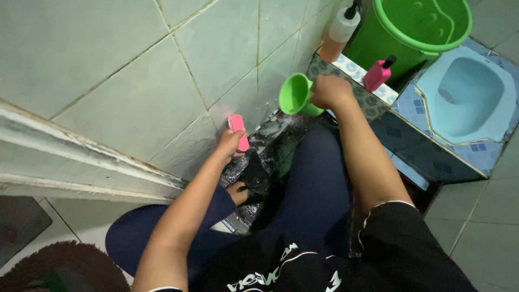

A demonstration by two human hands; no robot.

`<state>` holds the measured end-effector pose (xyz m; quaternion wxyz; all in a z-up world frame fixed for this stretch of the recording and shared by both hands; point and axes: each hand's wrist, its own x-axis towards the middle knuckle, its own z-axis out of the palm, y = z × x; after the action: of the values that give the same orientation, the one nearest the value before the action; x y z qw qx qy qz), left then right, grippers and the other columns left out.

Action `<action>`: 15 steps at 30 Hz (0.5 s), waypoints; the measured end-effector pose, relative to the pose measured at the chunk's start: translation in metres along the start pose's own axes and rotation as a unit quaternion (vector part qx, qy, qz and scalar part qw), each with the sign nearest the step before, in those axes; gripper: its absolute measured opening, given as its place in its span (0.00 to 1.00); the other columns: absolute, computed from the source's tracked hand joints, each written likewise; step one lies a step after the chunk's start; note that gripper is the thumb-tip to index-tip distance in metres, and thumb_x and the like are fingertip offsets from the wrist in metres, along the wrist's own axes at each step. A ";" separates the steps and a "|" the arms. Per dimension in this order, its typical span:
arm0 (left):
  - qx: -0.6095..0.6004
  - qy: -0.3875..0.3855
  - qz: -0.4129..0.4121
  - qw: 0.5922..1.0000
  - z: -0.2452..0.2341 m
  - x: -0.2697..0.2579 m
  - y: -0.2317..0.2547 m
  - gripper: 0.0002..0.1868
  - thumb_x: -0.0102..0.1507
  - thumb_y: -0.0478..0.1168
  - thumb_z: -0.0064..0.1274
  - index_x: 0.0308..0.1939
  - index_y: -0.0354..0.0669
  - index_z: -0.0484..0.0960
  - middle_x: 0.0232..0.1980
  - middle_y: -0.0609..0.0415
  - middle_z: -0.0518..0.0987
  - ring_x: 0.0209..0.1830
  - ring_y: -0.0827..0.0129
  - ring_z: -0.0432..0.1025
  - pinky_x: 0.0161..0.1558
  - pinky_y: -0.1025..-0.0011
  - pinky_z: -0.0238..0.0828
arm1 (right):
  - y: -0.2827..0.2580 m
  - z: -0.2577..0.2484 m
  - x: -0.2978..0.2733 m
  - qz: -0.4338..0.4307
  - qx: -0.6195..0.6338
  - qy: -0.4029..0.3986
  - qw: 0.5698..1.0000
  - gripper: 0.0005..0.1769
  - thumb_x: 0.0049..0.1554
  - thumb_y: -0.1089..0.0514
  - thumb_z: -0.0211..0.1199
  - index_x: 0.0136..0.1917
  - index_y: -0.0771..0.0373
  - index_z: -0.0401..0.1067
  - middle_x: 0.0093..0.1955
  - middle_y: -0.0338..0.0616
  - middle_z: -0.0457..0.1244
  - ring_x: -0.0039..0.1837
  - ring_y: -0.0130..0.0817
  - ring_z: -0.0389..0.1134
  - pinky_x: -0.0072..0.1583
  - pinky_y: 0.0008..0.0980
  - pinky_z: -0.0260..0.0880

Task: The person sits on the bathroom floor and scrubs the grout lines between wall tiles using a pink brush. They periodically scoop water from a green bucket with a small green cup and pour it over the scrubbed area to rinse the surface.

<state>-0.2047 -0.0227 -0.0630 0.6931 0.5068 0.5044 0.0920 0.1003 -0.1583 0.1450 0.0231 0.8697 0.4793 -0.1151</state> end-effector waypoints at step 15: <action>0.025 -0.022 0.028 0.999 0.036 -0.007 0.020 0.17 0.66 0.53 0.52 0.45 0.43 0.77 0.32 0.53 0.78 0.25 0.65 0.73 0.26 0.61 0.75 | 0.075 0.043 0.010 0.001 -0.046 0.061 0.997 0.16 0.52 0.46 0.71 0.47 0.58 0.82 0.49 0.55 0.71 0.52 0.53 0.73 0.51 0.48 0.73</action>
<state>-0.1714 -0.0398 -0.0434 0.6883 0.5399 0.4765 0.0877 0.1608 -0.1975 0.0955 0.0339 0.8735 0.4840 -0.0402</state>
